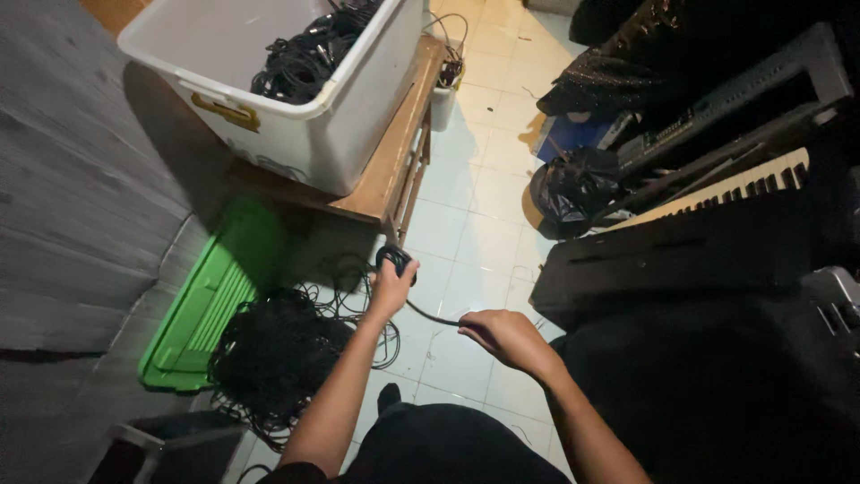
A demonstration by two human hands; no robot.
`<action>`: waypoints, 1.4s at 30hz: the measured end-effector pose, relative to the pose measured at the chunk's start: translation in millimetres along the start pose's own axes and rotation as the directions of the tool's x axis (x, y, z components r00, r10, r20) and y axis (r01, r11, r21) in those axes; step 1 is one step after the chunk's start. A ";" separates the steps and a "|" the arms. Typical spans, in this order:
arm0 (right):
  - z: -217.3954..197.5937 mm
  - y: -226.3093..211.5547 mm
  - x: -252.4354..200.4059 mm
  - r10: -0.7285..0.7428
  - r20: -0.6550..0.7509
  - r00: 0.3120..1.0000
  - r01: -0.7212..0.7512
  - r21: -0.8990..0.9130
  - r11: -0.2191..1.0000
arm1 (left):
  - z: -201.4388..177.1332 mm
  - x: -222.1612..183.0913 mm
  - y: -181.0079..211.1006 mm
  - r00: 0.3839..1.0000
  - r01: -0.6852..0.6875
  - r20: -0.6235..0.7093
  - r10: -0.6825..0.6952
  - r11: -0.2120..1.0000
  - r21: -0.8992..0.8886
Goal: The person organizes audio cables by hand, coiling them into loops and placing them inside a plastic storage bin.
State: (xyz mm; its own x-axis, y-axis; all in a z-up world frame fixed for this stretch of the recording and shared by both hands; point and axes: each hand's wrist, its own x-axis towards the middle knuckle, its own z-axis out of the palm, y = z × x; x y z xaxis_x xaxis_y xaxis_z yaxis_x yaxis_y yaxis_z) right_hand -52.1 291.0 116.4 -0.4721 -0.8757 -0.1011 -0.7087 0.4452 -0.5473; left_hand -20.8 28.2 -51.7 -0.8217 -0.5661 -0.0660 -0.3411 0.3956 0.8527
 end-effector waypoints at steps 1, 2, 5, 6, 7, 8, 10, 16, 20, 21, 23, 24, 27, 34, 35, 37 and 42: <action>-2.0 -7.6 7.3 0.005 0.026 1.000 -0.005 -0.007 1.000 | -0.6 1.8 -3.7 0.999 0.031 -0.024 -0.027 0.977 0.209; -6.9 -12.0 15.0 -0.060 -0.061 0.996 0.060 -0.005 0.998 | -1.3 -0.8 -7.2 0.999 -0.046 0.010 0.045 0.975 0.217; -25.0 -20.0 35.4 -0.166 -0.239 0.957 0.161 -0.037 0.986 | -8.3 -11.0 -11.5 0.970 -0.191 0.186 0.156 0.964 0.187; -32.1 -21.9 44.5 -0.145 -0.250 0.957 0.135 -0.059 0.989 | -13.4 -14.7 -12.9 0.949 -0.182 0.287 0.134 0.972 0.150; -38.3 -24.8 54.0 -0.126 -0.261 0.957 0.109 -0.080 0.991 | -19.1 -16.4 -14.6 0.916 -0.170 0.386 0.115 0.979 0.113; -43.8 -27.8 62.2 -0.115 -0.255 0.960 0.101 -0.070 0.992 | -22.6 -19.3 -15.5 0.902 -0.211 0.408 0.141 0.968 0.133; -51.6 -32.4 75.2 -0.091 -0.243 0.966 0.082 -0.047 0.996 | -32.8 -30.0 -15.9 0.869 -0.292 0.459 0.187 0.941 0.170; -51.5 -38.7 106.2 -0.006 -0.232 0.973 0.033 0.113 0.993 | -123.5 -31.2 6.9 0.423 0.268 0.761 0.492 0.734 -0.624; -41.2 -52.3 118.9 0.020 -0.190 0.982 0.004 0.126 0.992 | -157.8 -31.3 18.1 0.455 0.022 0.822 0.343 0.918 -0.396; -40.3 -55.5 121.3 0.021 -0.186 0.982 0.000 0.112 0.994 | -161.7 -27.7 17.3 0.435 0.062 0.832 0.344 0.911 -0.409; -40.3 -60.7 126.2 -0.007 -0.197 0.980 0.022 0.078 0.997 | -164.5 -23.3 13.8 0.457 -0.015 0.855 0.245 0.963 -0.267; -42.9 -62.0 128.1 -0.035 -0.213 0.976 0.049 0.058 0.997 | -161.5 -20.8 13.2 0.509 -0.122 0.848 0.148 0.988 -0.099; -39.3 -70.0 129.9 0.068 -0.232 0.970 -0.045 0.102 0.994 | -160.7 -16.6 2.2 0.633 -0.501 0.726 0.268 0.857 0.122; -32.4 -48.9 150.0 0.430 -0.114 0.895 -0.362 0.376 0.853 | -187.4 -21.4 32.0 0.482 -0.055 0.839 0.251 0.965 -0.257; -24.4 -38.6 151.5 0.412 -0.127 0.902 -0.328 0.418 0.847 | -186.2 -18.9 33.4 0.486 -0.086 0.823 0.294 0.953 -0.289; -5.0 -11.5 157.0 0.373 -0.157 0.914 -0.254 0.497 0.830 | -179.8 -7.4 31.5 0.490 -0.147 0.786 0.376 0.925 -0.351; 72.1 35.7 174.4 0.177 -0.196 0.964 -0.047 0.531 0.846 | -143.8 19.3 22.8 0.775 0.252 0.403 0.487 0.346 -0.904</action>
State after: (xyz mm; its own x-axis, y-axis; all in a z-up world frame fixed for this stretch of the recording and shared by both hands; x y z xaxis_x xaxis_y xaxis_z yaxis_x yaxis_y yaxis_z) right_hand -121.9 140.6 19.3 -0.6836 -0.7291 -0.0315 -0.2985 0.3187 -0.8996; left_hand 21.2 -77.7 40.9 -0.9868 0.0457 0.1555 0.0872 -0.6591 0.7470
